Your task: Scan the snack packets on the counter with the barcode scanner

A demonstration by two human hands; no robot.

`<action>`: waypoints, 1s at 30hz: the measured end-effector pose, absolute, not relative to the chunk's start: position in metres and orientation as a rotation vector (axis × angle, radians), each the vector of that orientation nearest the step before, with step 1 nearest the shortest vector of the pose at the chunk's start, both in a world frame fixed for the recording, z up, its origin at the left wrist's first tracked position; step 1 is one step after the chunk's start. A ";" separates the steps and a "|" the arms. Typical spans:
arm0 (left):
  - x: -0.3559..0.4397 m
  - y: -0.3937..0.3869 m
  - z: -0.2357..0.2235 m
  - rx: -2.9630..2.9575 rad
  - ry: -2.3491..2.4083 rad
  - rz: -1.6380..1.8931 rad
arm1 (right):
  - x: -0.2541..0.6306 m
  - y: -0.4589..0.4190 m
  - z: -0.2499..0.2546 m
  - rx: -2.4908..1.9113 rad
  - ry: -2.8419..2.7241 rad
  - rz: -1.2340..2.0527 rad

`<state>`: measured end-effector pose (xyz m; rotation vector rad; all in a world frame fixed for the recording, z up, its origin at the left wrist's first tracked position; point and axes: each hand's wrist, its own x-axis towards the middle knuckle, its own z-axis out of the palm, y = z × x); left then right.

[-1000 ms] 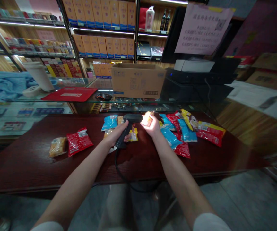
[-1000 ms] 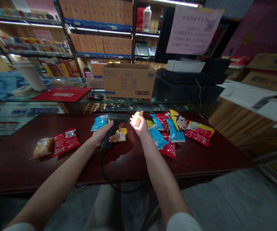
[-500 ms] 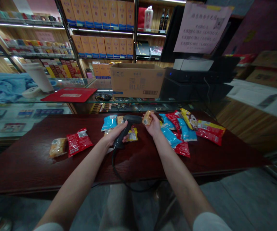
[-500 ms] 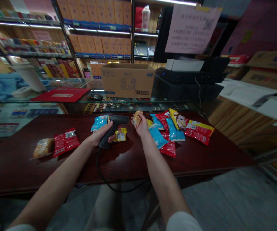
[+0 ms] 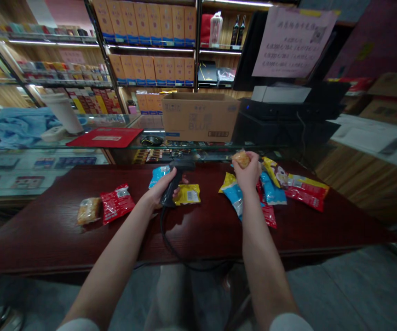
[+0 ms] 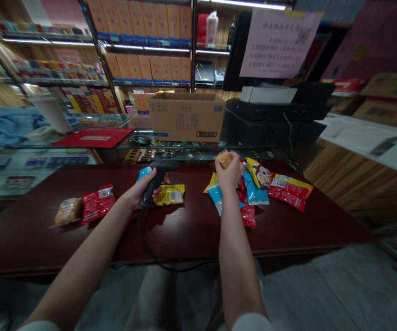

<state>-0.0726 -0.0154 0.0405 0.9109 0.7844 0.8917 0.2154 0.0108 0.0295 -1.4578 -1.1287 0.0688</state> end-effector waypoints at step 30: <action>-0.081 -0.004 0.036 0.928 0.793 0.915 | 0.347 -0.062 0.020 -1.922 -1.289 -0.407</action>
